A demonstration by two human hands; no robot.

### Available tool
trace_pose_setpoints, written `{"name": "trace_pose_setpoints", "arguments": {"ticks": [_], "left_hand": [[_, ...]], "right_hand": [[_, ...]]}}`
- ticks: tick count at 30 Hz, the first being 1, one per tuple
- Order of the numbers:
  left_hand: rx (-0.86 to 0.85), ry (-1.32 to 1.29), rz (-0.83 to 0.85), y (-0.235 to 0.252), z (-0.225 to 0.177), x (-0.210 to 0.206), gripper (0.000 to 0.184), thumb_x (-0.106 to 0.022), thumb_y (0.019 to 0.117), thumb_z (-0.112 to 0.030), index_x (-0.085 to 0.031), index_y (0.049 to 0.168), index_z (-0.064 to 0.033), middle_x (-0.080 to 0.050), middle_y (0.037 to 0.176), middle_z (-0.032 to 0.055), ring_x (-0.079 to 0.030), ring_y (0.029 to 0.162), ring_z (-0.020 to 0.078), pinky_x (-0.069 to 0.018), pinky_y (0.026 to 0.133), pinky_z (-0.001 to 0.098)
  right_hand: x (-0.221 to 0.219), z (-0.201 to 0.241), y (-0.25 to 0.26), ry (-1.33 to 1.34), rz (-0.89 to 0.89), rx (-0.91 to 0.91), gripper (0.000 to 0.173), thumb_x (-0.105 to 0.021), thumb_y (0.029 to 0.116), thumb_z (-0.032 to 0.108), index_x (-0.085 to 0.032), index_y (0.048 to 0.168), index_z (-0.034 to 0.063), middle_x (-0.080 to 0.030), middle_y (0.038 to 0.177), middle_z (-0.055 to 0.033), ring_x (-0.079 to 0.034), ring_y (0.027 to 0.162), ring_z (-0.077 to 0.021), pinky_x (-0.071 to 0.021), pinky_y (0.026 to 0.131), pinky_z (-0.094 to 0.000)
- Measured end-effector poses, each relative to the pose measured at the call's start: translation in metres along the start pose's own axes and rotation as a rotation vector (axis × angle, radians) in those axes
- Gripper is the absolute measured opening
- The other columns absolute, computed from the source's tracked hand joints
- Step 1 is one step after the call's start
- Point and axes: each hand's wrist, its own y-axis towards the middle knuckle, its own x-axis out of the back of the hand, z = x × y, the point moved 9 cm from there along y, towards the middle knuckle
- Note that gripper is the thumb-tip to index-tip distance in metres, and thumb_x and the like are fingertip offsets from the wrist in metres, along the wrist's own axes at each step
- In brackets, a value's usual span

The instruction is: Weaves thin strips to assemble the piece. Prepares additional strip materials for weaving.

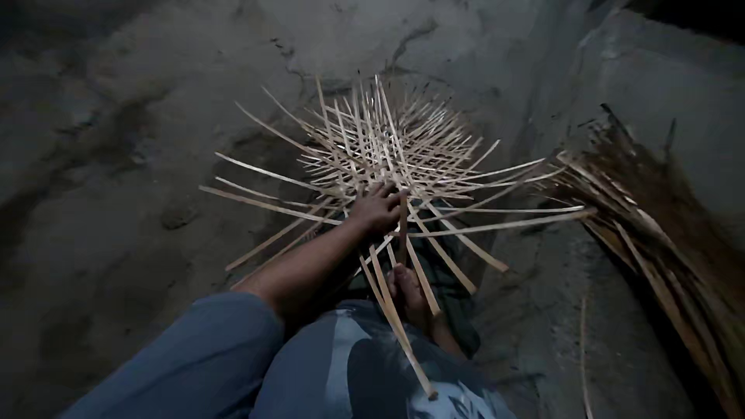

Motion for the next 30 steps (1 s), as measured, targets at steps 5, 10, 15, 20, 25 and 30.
{"name": "trace_pose_setpoints", "arguments": {"ticks": [5,10,15,20,25,30], "left_hand": [[-0.017,0.047,-0.021,-0.006,0.009,0.016,0.054,-0.027,0.1042,-0.061,-0.037,0.156,-0.0494,-0.029,0.168,-0.004,-0.021,0.157,0.0277,-0.0092,0.121,0.0699],[-0.002,0.095,-0.015,-0.024,0.006,0.017,0.056,-0.026,0.1042,-0.062,-0.03,0.158,-0.0492,-0.024,0.17,-0.0019,-0.016,0.158,0.0299,-0.007,0.121,0.0712],[-0.053,0.054,0.014,-0.012,0.0,0.034,0.059,-0.035,0.1032,-0.064,-0.035,0.158,-0.0433,-0.02,0.171,0.0032,-0.013,0.159,0.0284,-0.0077,0.122,0.0689],[-0.091,0.038,0.115,0.012,0.0,0.012,0.061,-0.024,0.1021,-0.069,-0.031,0.159,-0.0474,-0.023,0.171,0.0021,-0.015,0.158,0.029,-0.0036,0.123,0.0692],[-0.062,0.037,0.119,0.015,-0.001,0.01,0.056,-0.021,0.1049,-0.063,-0.03,0.158,-0.0496,-0.024,0.171,0.0,-0.018,0.158,0.0294,-0.0063,0.122,0.0688],[0.009,0.05,0.102,0.015,0.0,0.011,0.057,-0.027,0.1048,-0.061,-0.031,0.16,-0.0447,-0.026,0.17,-0.0034,-0.017,0.158,0.0273,-0.0086,0.123,0.0672]], "right_hand": [[0.03,0.046,-0.023,-0.327,0.215,0.066,0.058,-0.08,0.0877,0.025,-0.062,0.138,0.0025,-0.056,0.148,-0.0101,-0.053,0.137,-0.0174,-0.0476,0.114,-0.0343],[0.011,0.061,0.0,-0.627,0.191,0.539,0.047,-0.061,0.1038,0.027,-0.058,0.142,-0.0012,-0.056,0.149,-0.0175,-0.05,0.142,-0.0269,-0.0441,0.119,-0.0427],[-0.015,0.076,0.014,-0.554,0.305,0.806,0.036,-0.048,0.1102,0.027,-0.072,0.12,0.0025,-0.076,0.114,-0.0114,-0.071,0.111,-0.0199,-0.0504,0.11,-0.043],[-0.033,0.08,0.041,-0.525,0.267,0.759,0.053,-0.042,0.1109,0.04,-0.06,0.14,-0.001,-0.073,0.119,-0.0133,-0.072,0.106,-0.0174,-0.0596,0.096,-0.0368],[-0.035,0.056,0.057,-0.242,0.209,0.395,0.058,-0.039,0.1098,0.047,-0.074,0.105,0.0016,-0.073,0.086,-0.0028,-0.067,0.072,-0.0081,-0.0596,0.069,-0.0286],[-0.01,0.037,0.039,-0.028,-0.052,0.127,0.051,-0.036,0.1117,0.038,-0.058,0.073,0.0136,-0.049,0.06,0.011,-0.041,0.05,0.0027,-0.0365,0.047,-0.0158]]}}
